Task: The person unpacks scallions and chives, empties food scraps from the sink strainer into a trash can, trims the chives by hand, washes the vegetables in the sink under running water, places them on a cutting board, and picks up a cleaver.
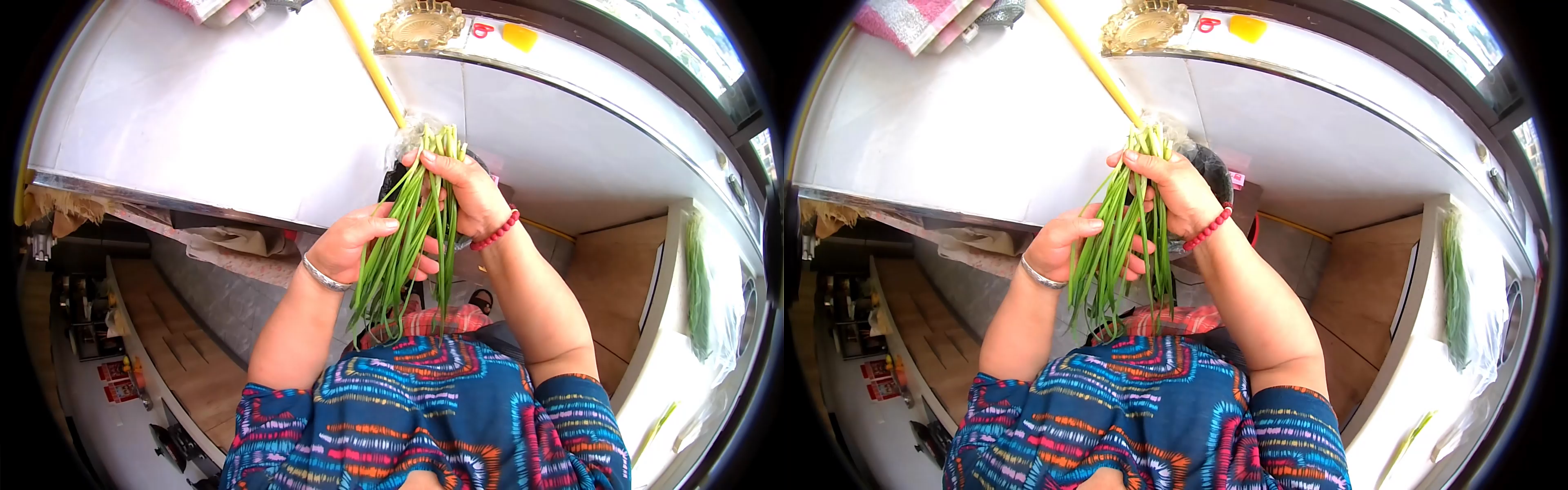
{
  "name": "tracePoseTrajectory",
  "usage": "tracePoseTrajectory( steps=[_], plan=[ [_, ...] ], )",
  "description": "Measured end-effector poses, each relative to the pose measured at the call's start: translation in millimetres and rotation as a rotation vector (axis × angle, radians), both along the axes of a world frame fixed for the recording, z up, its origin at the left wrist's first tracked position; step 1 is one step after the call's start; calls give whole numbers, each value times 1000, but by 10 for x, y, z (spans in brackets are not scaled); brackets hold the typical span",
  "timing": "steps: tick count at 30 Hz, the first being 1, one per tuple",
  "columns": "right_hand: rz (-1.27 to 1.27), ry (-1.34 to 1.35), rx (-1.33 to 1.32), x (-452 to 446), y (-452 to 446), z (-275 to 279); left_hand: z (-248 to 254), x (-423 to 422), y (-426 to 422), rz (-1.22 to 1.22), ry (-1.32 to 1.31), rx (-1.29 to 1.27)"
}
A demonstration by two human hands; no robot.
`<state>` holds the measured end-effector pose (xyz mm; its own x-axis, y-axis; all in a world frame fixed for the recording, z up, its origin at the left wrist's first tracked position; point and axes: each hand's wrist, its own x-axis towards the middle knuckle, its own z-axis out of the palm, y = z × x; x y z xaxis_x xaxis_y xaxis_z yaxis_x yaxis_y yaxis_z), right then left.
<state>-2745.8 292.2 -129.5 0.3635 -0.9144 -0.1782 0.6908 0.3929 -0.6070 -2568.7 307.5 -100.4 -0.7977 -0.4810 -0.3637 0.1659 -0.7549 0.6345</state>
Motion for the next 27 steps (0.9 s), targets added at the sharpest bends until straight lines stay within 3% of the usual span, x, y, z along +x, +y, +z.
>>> tracePoseTrajectory(
  steps=[11, 18, 27],
  plan=[
    [-99, -98, 69, -253, -7, -144, 97, -110, 54, -3, 47, -14],
    [-331, -181, 180, -472, 21, -186, 62, -196, 97, -36, 60, -56],
    [-357, -295, 167, -753, 192, -247, 90, -276, 326, -21, 34, -62]
  ],
)
